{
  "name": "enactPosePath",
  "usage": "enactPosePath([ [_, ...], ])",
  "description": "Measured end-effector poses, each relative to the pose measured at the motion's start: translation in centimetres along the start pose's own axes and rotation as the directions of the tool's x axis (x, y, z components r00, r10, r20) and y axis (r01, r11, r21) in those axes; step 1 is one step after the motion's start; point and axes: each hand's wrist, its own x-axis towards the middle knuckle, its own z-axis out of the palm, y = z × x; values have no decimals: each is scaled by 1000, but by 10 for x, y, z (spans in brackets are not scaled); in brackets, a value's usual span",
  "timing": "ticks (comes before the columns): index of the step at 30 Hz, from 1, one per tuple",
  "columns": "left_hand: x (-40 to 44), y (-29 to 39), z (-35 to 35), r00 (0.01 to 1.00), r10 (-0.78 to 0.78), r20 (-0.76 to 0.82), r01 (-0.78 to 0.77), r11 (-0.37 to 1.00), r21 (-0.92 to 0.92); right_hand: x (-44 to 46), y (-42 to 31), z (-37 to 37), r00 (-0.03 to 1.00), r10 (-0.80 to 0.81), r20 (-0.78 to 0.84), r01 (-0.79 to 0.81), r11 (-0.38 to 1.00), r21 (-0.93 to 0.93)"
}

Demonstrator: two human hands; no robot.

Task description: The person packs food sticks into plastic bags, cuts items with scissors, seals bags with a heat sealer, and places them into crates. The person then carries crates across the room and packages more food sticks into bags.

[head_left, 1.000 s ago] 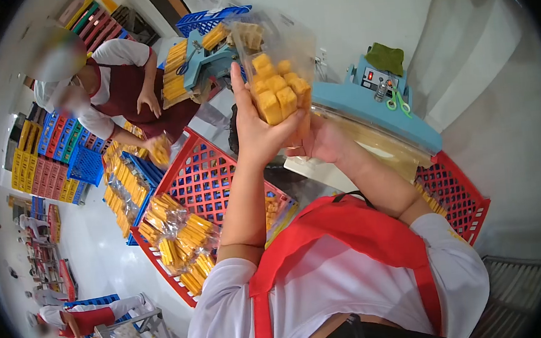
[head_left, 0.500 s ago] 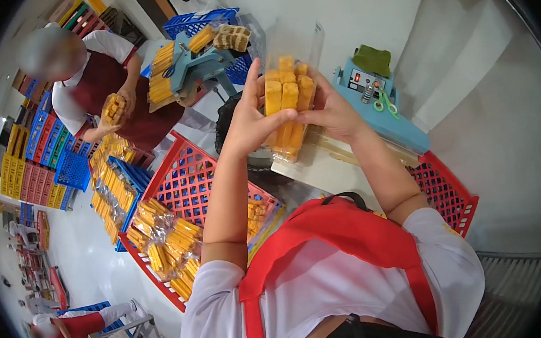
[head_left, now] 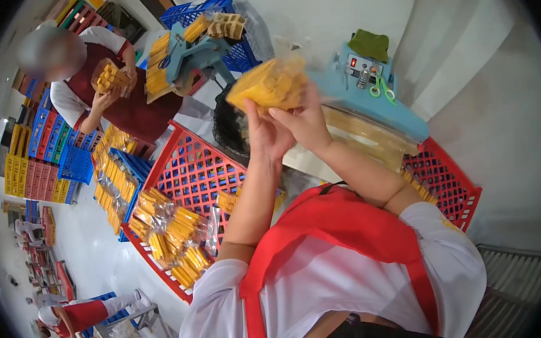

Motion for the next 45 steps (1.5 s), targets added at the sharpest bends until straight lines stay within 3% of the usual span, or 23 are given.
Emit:
enactPosePath([
  [4,9,21,-5,983,180,-26,-181,983,-36,0,-10,-26,977,82,197,-34,972,-234],
  [6,12,38,-5,969,243,-46,-246,966,-78,11,-28,-65,965,112,236,95,690,-717],
  [7,13,48,-4,960,263,-93,-273,955,-117,21,-34,-91,993,35,110,64,625,-778],
  [9,15,64,-2,939,317,-134,-334,935,-124,43,-24,-169,937,199,-287,-349,499,-793],
  [10,16,70,0,927,346,-143,-363,924,-118,45,-16,-209,979,18,-201,-197,306,-931],
  [11,19,74,1,916,368,-159,-387,914,-118,48,-34,-206,939,169,-298,-299,-23,-954],
  [12,22,79,3,906,389,-170,-410,904,-117,48,-28,-223,906,252,-340,-310,-154,-938],
  [13,25,84,-3,919,388,-62,-393,905,-164,50,-19,-240,864,319,-389,-305,-284,-909],
  [15,26,89,-2,921,390,-5,-383,900,-207,54,-15,-244,754,450,-479,-332,-367,-869],
  [22,33,98,4,919,386,77,-335,869,-363,60,7,-257,757,468,-456,-295,-378,-878],
  [24,36,103,6,917,378,129,-298,862,-409,56,5,-254,869,378,-318,-241,-237,-941],
  [26,37,107,8,912,408,45,-377,875,-303,59,10,-267,874,378,-306,-253,-184,-950],
  [28,39,115,6,906,413,95,-365,874,-320,63,13,-279,877,378,-295,-265,-132,-955],
  [30,43,123,3,897,418,143,-354,873,-336,73,-7,-269,605,587,-539,-633,-57,-772],
  [31,44,127,1,894,443,62,-405,861,-309,73,-11,-272,606,588,-536,-631,-56,-774],
  [33,46,135,-6,883,468,-24,-456,847,-274,66,-23,-278,564,658,-500,-781,228,-581],
  [35,49,149,-13,898,411,158,-310,845,-436,58,-64,-266,571,741,-354,-689,198,-697],
  [37,54,161,-20,888,443,122,-377,855,-357,38,-110,-226,627,722,-292,-688,339,-641],
  [38,55,166,-25,878,472,84,-434,857,-277,36,-119,-206,628,722,-292,-688,339,-642],
  [40,66,176,-38,879,470,78,-451,874,-182,22,-127,-163,808,582,-90,-556,703,-444],
  [41,72,177,-42,878,472,81,-466,881,-87,22,-120,-141,826,561,49,-487,756,-438],
  [44,86,173,-39,893,437,110,-433,899,-62,47,-95,-58,822,408,398,-100,790,-605],
  [45,90,171,-40,897,431,102,-422,901,-95,53,-89,-42,807,457,374,-121,748,-652],
])
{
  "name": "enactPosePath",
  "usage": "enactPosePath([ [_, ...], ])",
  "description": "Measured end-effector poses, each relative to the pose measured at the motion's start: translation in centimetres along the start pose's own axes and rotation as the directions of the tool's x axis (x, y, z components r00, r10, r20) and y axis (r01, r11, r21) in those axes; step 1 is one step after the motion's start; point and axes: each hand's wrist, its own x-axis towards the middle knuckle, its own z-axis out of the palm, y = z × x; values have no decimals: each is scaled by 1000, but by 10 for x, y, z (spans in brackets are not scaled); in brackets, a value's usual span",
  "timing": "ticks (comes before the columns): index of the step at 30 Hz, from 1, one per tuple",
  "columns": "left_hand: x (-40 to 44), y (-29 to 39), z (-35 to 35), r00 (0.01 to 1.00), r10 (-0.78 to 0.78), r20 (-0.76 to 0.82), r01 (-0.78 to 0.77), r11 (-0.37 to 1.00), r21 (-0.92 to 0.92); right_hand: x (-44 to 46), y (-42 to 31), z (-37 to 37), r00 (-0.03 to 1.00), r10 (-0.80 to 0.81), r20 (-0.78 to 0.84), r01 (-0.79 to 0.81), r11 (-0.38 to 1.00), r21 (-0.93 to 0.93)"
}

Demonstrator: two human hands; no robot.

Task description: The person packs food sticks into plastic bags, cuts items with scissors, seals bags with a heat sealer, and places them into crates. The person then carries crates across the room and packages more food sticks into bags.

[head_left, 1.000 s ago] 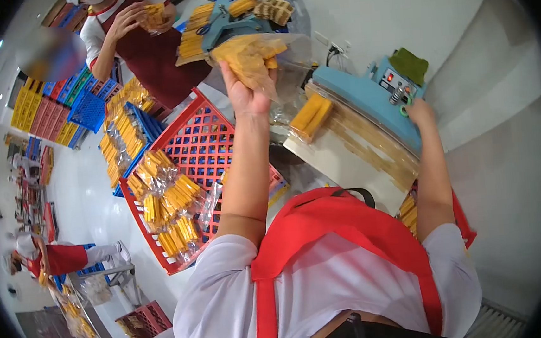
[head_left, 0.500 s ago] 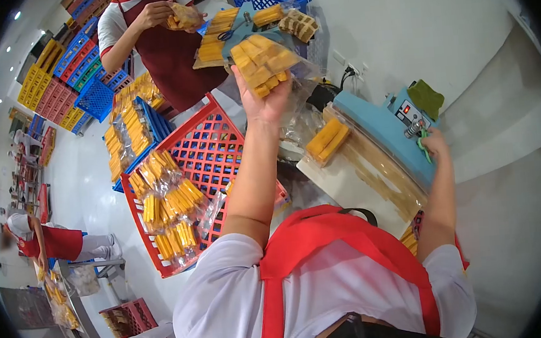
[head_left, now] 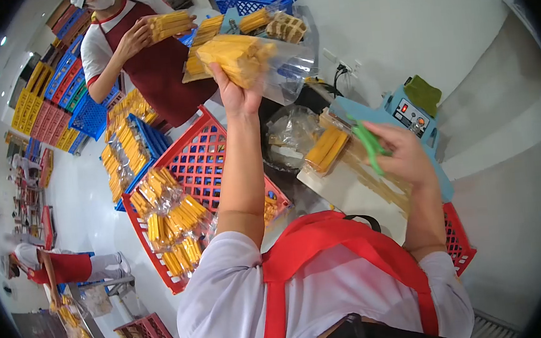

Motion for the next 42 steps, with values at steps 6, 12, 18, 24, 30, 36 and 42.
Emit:
enactPosePath([
  [6,2,-7,4,999,-10,44,8,998,56,44,1,29,993,67,94,-67,998,-4],
  [12,4,-5,-3,1000,24,9,-25,997,66,58,6,48,986,89,138,-99,993,62],
  [18,3,0,-9,999,-33,15,32,999,35,61,20,65,986,93,139,-122,967,222],
  [24,1,-1,-10,999,-31,-9,32,989,142,65,24,72,988,83,129,-110,970,217],
  [30,0,-1,-13,1000,-4,-11,6,991,132,68,12,76,974,152,168,-193,945,263],
  [36,2,1,-21,998,-20,-59,25,995,95,74,17,80,967,176,187,-234,902,364],
  [42,6,6,-33,998,1,-56,6,993,122,82,38,80,968,165,191,-209,948,239],
])
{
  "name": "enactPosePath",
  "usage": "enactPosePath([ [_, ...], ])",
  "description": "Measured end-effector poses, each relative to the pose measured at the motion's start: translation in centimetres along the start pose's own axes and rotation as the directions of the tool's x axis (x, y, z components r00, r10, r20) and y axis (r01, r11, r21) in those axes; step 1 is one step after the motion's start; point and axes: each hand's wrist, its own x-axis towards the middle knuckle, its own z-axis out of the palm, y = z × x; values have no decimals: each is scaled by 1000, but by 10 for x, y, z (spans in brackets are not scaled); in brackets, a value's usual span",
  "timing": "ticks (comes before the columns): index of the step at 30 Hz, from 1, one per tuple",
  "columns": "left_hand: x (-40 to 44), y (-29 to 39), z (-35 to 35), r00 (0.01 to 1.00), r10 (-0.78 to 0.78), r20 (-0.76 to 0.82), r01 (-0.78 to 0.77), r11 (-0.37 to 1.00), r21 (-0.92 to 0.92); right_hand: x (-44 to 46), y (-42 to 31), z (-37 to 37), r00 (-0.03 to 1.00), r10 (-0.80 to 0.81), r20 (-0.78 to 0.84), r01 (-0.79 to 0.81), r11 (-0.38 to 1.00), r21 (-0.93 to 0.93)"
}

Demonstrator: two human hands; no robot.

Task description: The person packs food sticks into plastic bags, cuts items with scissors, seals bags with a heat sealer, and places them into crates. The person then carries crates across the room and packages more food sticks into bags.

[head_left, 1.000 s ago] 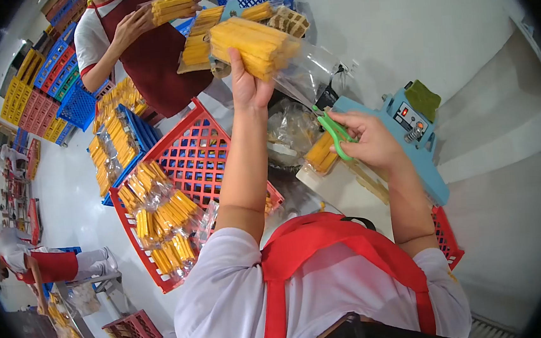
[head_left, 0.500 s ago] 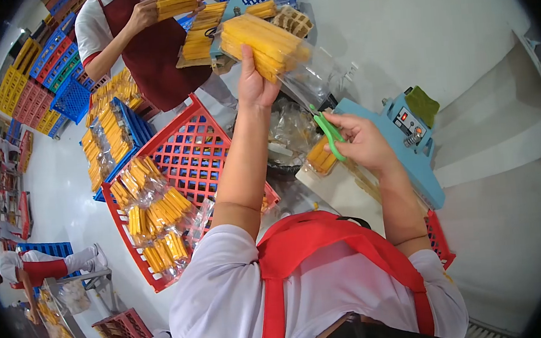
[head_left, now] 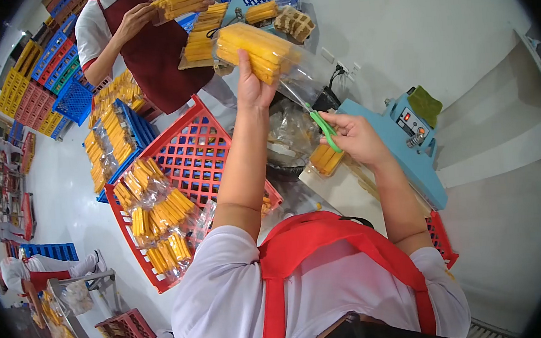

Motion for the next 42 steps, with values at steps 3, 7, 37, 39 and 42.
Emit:
enactPosePath([
  [3,7,7,-11,998,68,-6,-67,996,55,-2,-6,-1,999,-10,-36,13,996,86],
  [7,20,20,-30,991,135,-26,-130,981,147,9,-14,-11,998,-9,-61,14,996,89],
  [37,66,56,-91,977,208,-57,-155,862,483,62,-9,-53,999,-42,1,8,171,-985],
  [39,57,55,-90,990,141,-22,-123,922,367,18,0,-83,985,-27,-170,-150,352,-924],
  [42,39,47,-71,983,75,-166,-42,980,195,-52,27,-135,876,-42,-480,-377,560,-738],
])
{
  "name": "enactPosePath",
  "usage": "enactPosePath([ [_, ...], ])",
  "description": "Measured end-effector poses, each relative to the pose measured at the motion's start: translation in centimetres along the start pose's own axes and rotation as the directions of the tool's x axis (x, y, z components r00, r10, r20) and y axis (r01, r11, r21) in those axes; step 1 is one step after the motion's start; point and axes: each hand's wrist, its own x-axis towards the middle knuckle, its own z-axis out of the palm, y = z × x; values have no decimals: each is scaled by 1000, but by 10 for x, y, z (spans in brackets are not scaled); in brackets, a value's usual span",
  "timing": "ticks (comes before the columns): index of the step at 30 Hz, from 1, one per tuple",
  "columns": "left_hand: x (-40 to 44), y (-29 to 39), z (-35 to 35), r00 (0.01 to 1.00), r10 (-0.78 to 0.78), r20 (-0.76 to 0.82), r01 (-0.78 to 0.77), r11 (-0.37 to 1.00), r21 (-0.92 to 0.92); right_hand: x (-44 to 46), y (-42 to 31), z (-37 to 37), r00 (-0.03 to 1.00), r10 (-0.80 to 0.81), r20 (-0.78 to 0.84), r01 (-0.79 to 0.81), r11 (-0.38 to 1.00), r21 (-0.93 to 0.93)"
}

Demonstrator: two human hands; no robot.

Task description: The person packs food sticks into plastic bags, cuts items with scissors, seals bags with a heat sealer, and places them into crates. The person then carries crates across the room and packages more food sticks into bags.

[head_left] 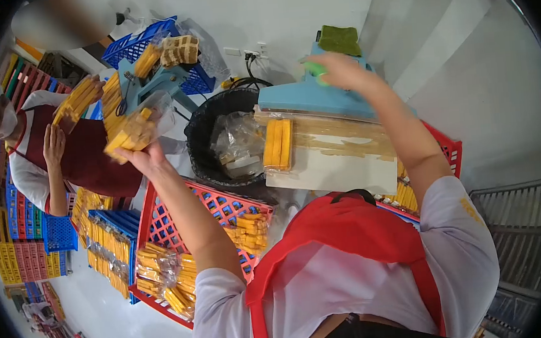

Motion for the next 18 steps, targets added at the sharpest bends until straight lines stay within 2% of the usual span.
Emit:
enactPosePath([
  [1,-4,-3,-1,998,-63,0,63,996,-57,-3,46,7,994,93,-59,-84,987,139],
  [3,-18,-25,5,922,-197,334,284,930,-235,-23,82,-5,963,140,-231,-91,974,209],
  [5,-41,-49,49,893,-243,378,377,863,-337,-33,129,11,898,384,-214,-290,883,368],
  [7,-66,-62,100,867,-315,387,475,758,-447,-35,159,27,916,349,-196,-344,937,61],
  [8,-67,-71,104,878,-339,337,466,764,-447,-34,162,39,924,329,-193,-322,944,69],
  [10,-76,-82,118,887,-396,237,461,748,-477,-36,167,56,888,431,-158,-436,900,-1],
  [11,-84,-84,130,890,-388,241,457,754,-473,-38,160,56,892,423,-162,-428,904,4],
  [13,-98,-84,147,884,-411,224,466,732,-498,-40,131,56,830,481,-283,-498,867,12],
  [14,-98,-85,143,823,-447,350,568,632,-528,-38,133,58,832,479,-282,-494,869,19],
  [16,-98,-88,136,821,-441,363,571,622,-536,-29,139,63,821,536,-196,-548,837,-7],
  [17,-100,-88,137,817,-435,378,576,605,-549,-25,136,59,793,605,-69,-608,793,-40],
  [18,-101,-86,138,821,-430,376,572,612,-547,-24,135,60,798,599,-66,-602,798,-37],
])
